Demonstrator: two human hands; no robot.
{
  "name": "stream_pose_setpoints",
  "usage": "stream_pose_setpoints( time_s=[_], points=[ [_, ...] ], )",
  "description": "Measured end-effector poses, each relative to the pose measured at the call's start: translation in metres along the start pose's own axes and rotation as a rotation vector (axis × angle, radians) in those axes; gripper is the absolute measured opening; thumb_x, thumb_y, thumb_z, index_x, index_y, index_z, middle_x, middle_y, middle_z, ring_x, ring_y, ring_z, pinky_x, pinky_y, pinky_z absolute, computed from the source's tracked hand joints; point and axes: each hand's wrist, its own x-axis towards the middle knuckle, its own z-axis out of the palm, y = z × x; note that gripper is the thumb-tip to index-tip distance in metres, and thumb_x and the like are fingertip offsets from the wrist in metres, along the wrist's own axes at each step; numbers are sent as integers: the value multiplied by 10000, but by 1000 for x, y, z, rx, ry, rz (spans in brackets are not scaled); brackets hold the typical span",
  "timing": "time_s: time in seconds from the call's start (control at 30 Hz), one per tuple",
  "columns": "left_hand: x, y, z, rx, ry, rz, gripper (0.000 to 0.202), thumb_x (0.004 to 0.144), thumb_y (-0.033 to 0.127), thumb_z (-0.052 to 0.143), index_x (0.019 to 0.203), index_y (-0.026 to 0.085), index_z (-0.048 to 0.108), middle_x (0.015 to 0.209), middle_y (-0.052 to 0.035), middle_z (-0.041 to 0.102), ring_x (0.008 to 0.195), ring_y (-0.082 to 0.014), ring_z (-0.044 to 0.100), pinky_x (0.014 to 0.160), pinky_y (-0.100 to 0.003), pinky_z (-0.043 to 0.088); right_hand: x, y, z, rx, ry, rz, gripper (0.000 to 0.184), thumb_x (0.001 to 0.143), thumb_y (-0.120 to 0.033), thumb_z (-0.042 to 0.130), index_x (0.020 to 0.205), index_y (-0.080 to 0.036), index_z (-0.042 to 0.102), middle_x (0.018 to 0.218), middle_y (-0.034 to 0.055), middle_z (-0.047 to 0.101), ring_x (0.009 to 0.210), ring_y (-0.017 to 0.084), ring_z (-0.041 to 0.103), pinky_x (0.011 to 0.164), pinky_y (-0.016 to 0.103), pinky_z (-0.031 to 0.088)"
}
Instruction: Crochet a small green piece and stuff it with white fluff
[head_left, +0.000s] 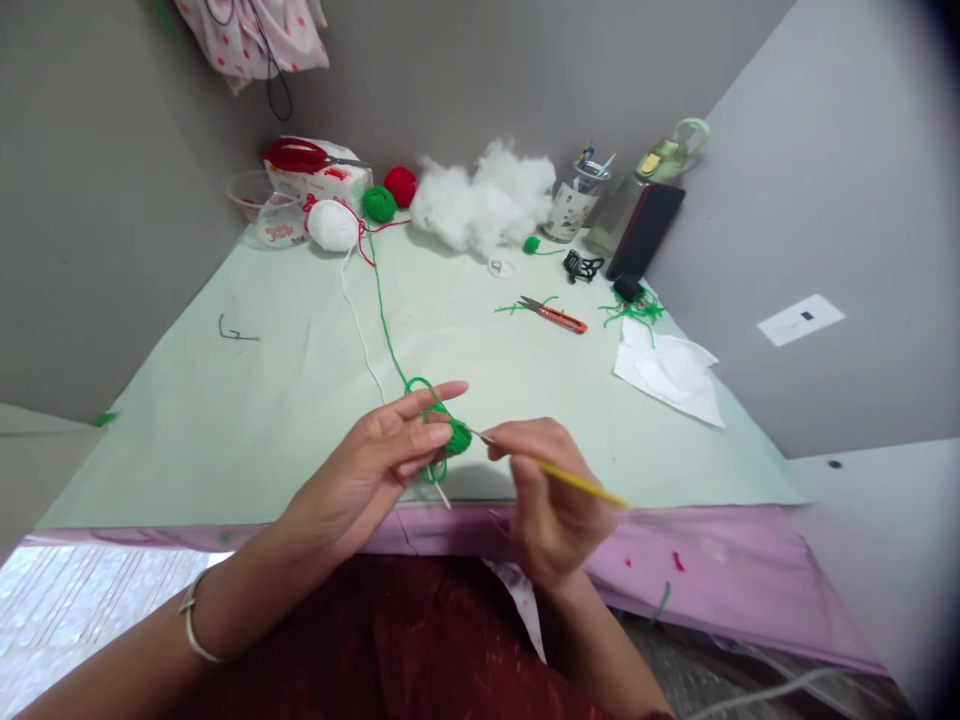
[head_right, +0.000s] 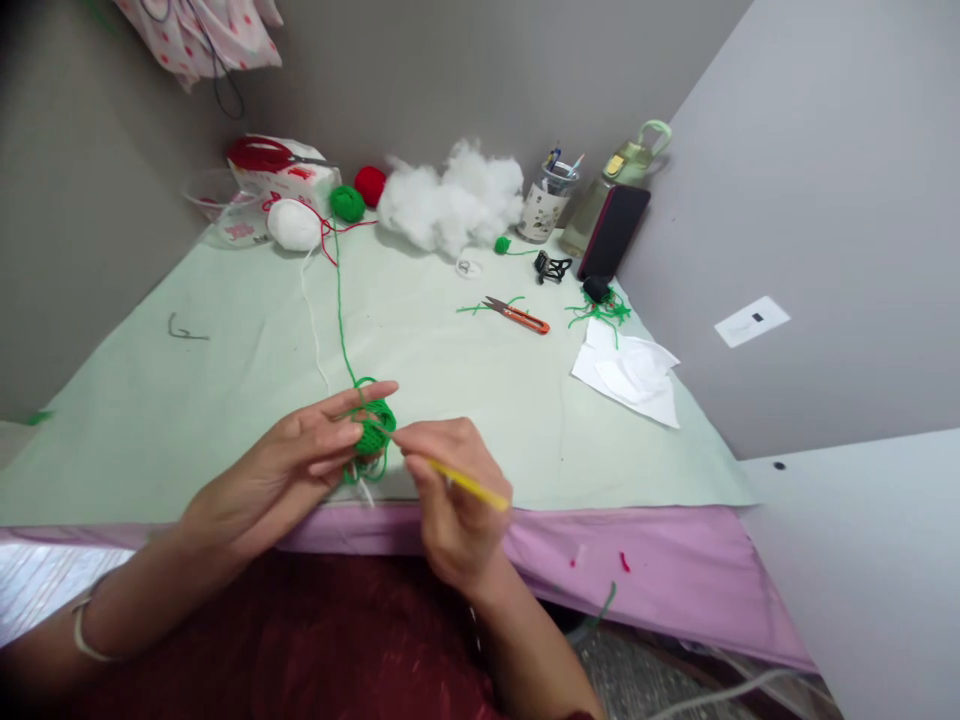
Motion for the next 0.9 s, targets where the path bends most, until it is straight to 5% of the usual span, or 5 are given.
stream_pose_setpoints(
  time_s=[0.17, 0.33, 0.47, 0.63, 0.9],
  points=[
    [-1, 1, 2, 101, 3, 130, 406, 827, 248, 874, 1226, 296, 814, 902, 5, 664, 831, -129, 578, 783, -241, 471, 13, -1, 4, 296, 18, 258, 192, 1043, -279, 596, 963, -235, 765, 875, 42, 748, 751, 171, 694, 628, 322, 580],
    [0, -8, 5, 184, 61, 221, 427, 838, 260, 874, 1256, 300, 802, 895, 4, 697, 898, -157, 616, 892, -281, 490, 3, -2, 8, 16, -22, 65, 230, 1011, -152, 624, 1119, -279, 784, 965, 48, 776, 874, 197, 737, 719, 353, 622],
    [5, -7, 2, -44, -23, -5, 416, 835, 287, 871, 1244, 243, 810, 846, -1, 691, 769, -120, 579, 827, -255, 502, -3, 0, 4, -181, -9, -112, 363, 979, -92, 647, 1240, -314, 766, 1083, 63, 780, 949, 214, 739, 762, 373, 633],
    [7, -3, -3, -48, -25, -11, 341, 854, 269, 846, 1191, 226, 832, 891, -16, 699, 801, -124, 589, 826, -250, 502, 6, 3, 1, 250, 100, 276, 203, 1029, -183, 603, 999, -257, 791, 848, 14, 736, 692, 144, 646, 646, 313, 551],
    [-1, -4, -1, 303, 6, 202, 384, 859, 251, 846, 1237, 299, 804, 929, 2, 706, 914, -162, 641, 920, -303, 507, 5, 9, 6, 440, 32, 435, 142, 1012, -284, 668, 974, -248, 799, 891, 22, 768, 740, 136, 649, 680, 283, 538]
  ],
)
